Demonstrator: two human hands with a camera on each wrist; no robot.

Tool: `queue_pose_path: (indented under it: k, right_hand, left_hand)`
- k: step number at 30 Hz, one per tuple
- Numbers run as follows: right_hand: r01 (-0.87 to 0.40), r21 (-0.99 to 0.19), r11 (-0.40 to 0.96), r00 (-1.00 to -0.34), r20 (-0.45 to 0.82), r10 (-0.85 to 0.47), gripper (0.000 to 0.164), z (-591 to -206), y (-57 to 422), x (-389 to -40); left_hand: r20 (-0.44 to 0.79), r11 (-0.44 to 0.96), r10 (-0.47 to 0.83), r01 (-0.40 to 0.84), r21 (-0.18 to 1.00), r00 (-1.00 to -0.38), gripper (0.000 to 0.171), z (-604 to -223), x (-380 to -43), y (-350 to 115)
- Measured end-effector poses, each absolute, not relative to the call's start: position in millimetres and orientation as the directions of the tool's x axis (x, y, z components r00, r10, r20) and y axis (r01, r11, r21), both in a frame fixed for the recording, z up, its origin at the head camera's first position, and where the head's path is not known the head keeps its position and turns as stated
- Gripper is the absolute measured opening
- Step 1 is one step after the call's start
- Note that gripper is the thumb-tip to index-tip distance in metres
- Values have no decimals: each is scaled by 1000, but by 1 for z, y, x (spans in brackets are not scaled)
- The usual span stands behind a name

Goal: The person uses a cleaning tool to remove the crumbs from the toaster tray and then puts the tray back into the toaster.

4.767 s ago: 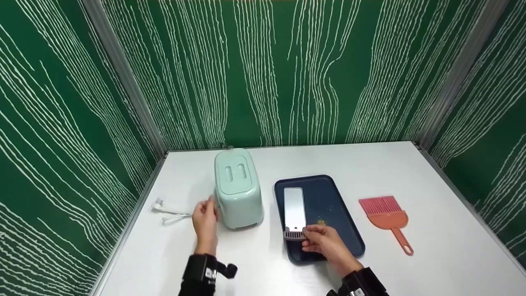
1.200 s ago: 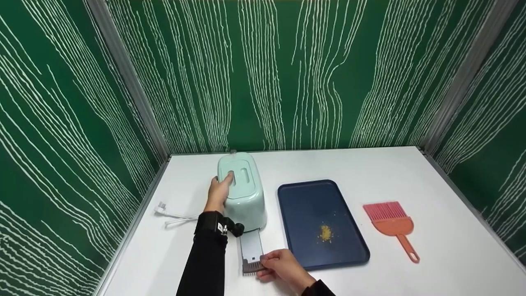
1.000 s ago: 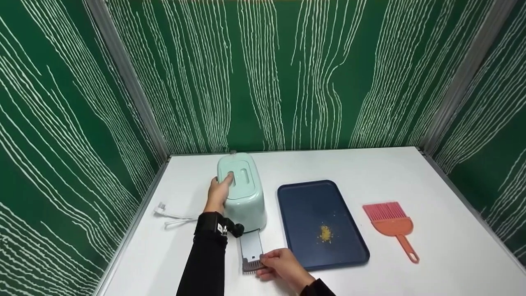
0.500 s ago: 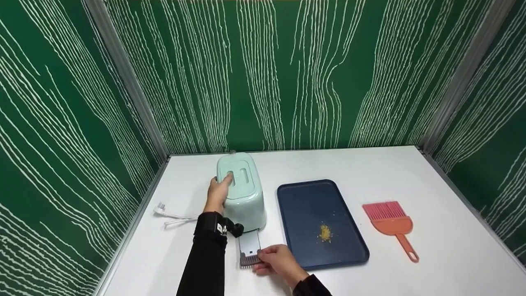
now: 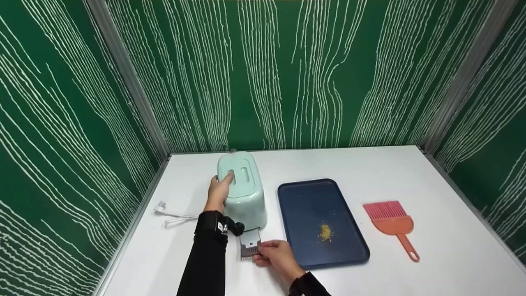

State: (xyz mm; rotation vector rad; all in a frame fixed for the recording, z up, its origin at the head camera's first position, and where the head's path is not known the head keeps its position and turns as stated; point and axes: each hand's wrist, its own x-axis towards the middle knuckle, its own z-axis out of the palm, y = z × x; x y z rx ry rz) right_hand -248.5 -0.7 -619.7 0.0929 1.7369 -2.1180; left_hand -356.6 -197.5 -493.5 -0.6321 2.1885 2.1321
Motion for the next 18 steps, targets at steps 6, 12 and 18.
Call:
queue_pose_path:
  k: [6, 12, 18]
  right_hand:
    - [333, -925, -185, -924, -281, -258, 25, -619, -2, -252]
    - [312, -927, -209, -937, -263, -230, 30, -616, -5, -255]
    - [313, -910, -271, -943, -264, -203, 32, -614, -11, -259]
  left_hand:
    - [-300, -10, -266, -309, 951, -916, 81, -495, -356, -198]
    - [-283, 5, -276, -296, 955, -919, 79, -495, -358, -197]
    - [-277, 17, -291, -294, 956, -916, 78, -495, -358, -198]
